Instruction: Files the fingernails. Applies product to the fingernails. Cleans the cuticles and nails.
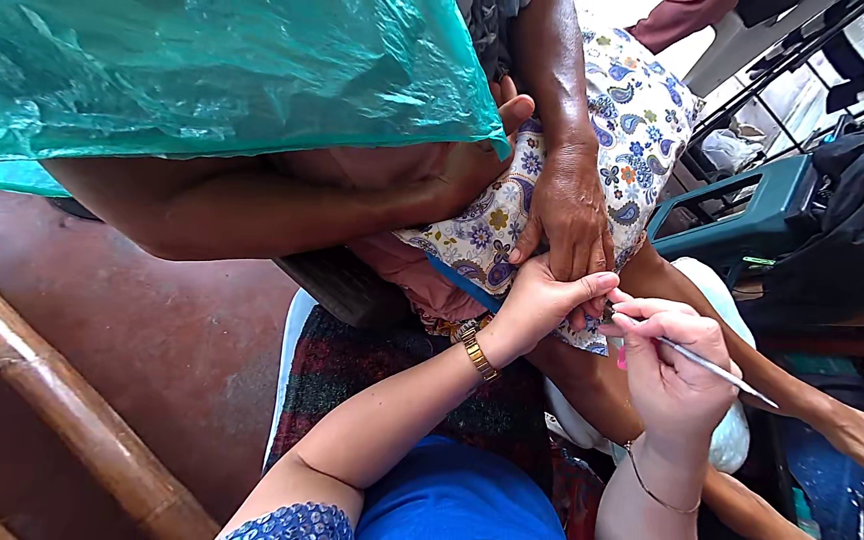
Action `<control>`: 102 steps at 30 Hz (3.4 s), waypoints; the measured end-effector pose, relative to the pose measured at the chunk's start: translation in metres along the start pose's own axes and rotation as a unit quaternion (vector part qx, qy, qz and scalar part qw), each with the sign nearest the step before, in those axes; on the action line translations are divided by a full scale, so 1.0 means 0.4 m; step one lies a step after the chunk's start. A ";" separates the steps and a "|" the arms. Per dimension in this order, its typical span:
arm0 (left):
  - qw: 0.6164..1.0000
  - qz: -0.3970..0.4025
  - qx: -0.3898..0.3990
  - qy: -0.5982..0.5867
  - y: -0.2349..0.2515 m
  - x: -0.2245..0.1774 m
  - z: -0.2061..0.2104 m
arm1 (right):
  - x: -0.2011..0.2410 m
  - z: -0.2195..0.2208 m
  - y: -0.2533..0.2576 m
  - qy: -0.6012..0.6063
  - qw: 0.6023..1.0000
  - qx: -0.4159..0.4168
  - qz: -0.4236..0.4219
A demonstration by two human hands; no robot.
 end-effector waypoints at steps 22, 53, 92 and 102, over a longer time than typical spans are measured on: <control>0.997 -0.051 0.045 -0.021 0.000 -0.012 -0.005 | -0.017 0.048 0.121 0.229 0.934 -0.268 0.052; 0.997 -0.050 0.046 -0.027 0.001 -0.006 -0.012 | -0.018 0.034 -0.053 0.083 0.984 -0.157 -0.013; 0.996 -0.050 0.065 -0.035 0.002 -0.006 -0.021 | 0.004 0.029 -0.048 0.003 0.991 -0.131 -0.028; 0.996 -0.053 0.067 -0.025 0.002 -0.006 -0.022 | 0.002 0.039 -0.049 -0.015 0.989 -0.142 -0.040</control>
Point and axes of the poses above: each hand's wrist, its own y-axis towards the middle knuckle, its own z-axis out of the palm, x = y × z, the point moved 2 cm from there along y, towards the middle knuckle, and after that the axes turned 9 degrees about z, right-handed, at the moved point
